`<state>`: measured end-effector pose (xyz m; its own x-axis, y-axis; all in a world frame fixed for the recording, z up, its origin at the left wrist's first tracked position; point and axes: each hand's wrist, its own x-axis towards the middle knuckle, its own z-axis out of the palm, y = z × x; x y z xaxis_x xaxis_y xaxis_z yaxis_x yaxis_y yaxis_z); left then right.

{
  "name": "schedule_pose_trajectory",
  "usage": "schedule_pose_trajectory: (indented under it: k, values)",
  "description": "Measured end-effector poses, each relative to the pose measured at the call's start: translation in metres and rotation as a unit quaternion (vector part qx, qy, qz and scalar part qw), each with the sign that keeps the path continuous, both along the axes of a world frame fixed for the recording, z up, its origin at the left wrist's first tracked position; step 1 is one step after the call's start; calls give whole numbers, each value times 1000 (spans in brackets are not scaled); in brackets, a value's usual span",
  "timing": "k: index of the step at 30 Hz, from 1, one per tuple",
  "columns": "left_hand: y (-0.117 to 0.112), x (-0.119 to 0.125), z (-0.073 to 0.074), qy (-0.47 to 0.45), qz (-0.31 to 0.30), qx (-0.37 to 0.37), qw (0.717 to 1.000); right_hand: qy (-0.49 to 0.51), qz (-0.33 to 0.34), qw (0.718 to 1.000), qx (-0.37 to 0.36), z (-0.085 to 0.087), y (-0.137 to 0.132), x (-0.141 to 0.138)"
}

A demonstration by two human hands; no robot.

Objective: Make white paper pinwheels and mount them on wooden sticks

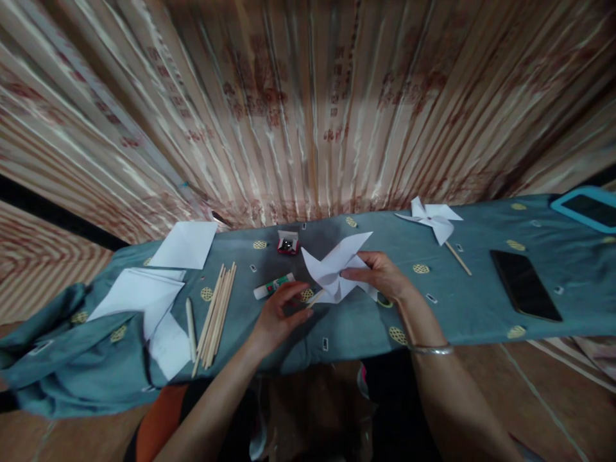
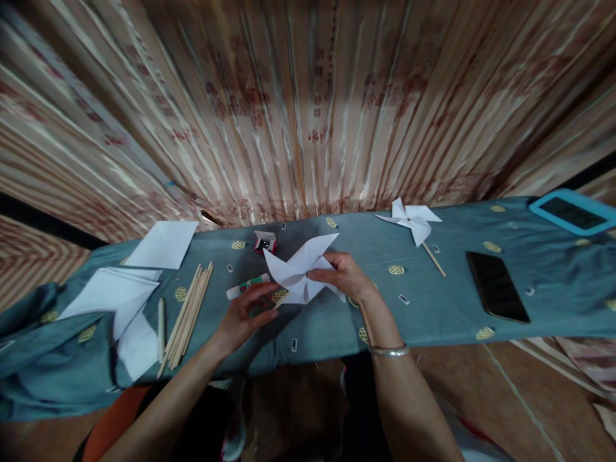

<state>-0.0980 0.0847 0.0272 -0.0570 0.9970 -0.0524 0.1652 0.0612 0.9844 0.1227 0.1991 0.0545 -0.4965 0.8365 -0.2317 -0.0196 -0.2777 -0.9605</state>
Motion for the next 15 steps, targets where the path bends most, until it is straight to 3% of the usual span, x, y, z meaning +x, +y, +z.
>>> schedule_pose_trajectory:
  k: [3, 7, 15]
  values:
    - [1, 5, 1, -30, -9, -16, 999, 12, 5, 1000, -6, 1, -2, -2]
    - [1, 13, 0, -175, -40, -70, 981, 19, 29, 999, -15, 2, -4, -5]
    - [-2, 19, 5, -293, -6, -131, 947, 7, 46, 999, -22, 0, -4, -5]
